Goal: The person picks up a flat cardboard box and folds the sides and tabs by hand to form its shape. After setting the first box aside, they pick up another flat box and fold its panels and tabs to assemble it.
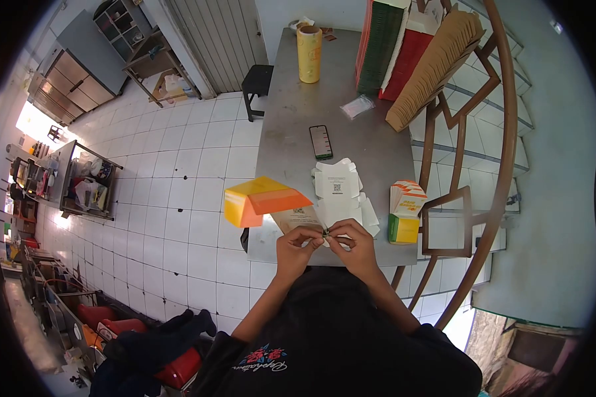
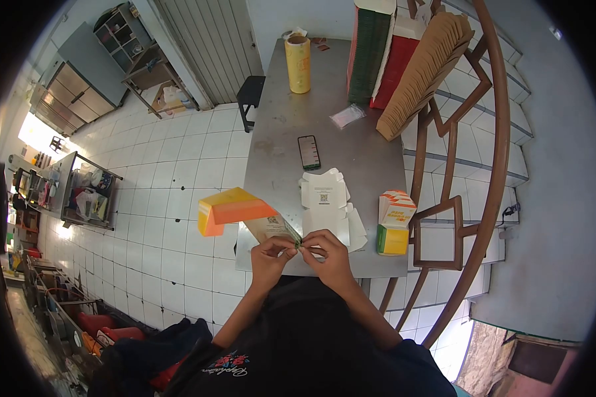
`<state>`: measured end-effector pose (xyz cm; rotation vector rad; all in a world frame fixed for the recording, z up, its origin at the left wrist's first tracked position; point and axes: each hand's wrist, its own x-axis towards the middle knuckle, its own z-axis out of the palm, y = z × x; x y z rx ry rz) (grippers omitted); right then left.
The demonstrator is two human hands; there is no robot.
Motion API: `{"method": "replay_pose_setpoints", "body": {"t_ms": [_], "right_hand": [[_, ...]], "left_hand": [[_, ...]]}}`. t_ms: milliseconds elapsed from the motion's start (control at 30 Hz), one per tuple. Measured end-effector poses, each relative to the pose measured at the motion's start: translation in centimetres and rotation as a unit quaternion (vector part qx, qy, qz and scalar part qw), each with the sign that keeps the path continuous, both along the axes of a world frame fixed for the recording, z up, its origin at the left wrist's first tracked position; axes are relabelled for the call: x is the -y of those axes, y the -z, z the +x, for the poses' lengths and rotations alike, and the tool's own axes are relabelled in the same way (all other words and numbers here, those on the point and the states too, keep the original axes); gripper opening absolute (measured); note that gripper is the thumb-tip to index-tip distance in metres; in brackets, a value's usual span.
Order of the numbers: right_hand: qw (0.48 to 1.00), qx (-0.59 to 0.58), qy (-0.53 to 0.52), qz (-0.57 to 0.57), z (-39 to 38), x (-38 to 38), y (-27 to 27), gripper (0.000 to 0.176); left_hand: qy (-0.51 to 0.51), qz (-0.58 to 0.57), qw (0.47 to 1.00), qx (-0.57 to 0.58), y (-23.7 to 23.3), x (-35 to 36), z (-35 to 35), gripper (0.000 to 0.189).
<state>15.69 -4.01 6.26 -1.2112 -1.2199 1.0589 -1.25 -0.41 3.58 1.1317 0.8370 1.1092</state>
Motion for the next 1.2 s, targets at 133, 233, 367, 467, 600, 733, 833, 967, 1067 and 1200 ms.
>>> {"method": "replay_pose_setpoints", "body": {"t_ms": [133,233,367,467,600,733,833,967,1067,1200], "right_hand": [[0.999,-0.044,0.002,-0.01,-0.4,-0.5,1.1,0.007],[0.999,-0.054,0.002,0.006,-0.8,-0.8,1.8,0.01],[0.997,-0.078,0.014,-0.007,-1.7,-1.0,2.8,0.01],[0.995,-0.095,0.014,-0.007,-1.9,-0.6,3.3,0.01],[0.997,-0.063,-0.032,0.006,-1.1,-0.9,3.5,0.01],[0.993,0.093,-0.047,0.049,-0.8,-1.1,2.4,0.01],[0.988,0.123,-0.023,0.091,-1.1,-0.9,1.5,0.009],[0.999,-0.009,-0.041,-0.012,-1.1,-0.7,2.3,0.01],[0.999,-0.028,-0.027,-0.001,-0.7,-1.0,3.6,0.014],[0.989,0.143,0.018,0.022,-0.3,-1.0,1.8,0.021]], "left_hand": [[-0.009,-0.036,0.999,-0.008,0.3,-0.3,-0.5,0.006],[-0.02,-0.032,0.999,-0.023,0.5,-0.7,-0.7,0.006],[-0.031,-0.017,0.999,-0.033,0.3,-0.6,-0.5,0.009],[-0.034,-0.031,0.996,-0.077,1.6,-0.6,-0.7,0.013],[-0.051,-0.015,0.997,-0.052,1.1,-0.6,-0.3,0.015],[-0.058,-0.025,0.997,-0.052,2.1,-1.0,-0.8,0.013],[-0.028,-0.01,0.998,-0.057,3.0,-1.2,-0.8,0.012],[-0.006,-0.045,0.999,-0.021,1.6,-0.8,-0.1,0.011],[-0.001,-0.038,0.997,0.063,0.8,-0.5,0.3,0.013],[0.033,-0.116,0.986,0.115,0.9,-0.4,0.0,0.017]]}}
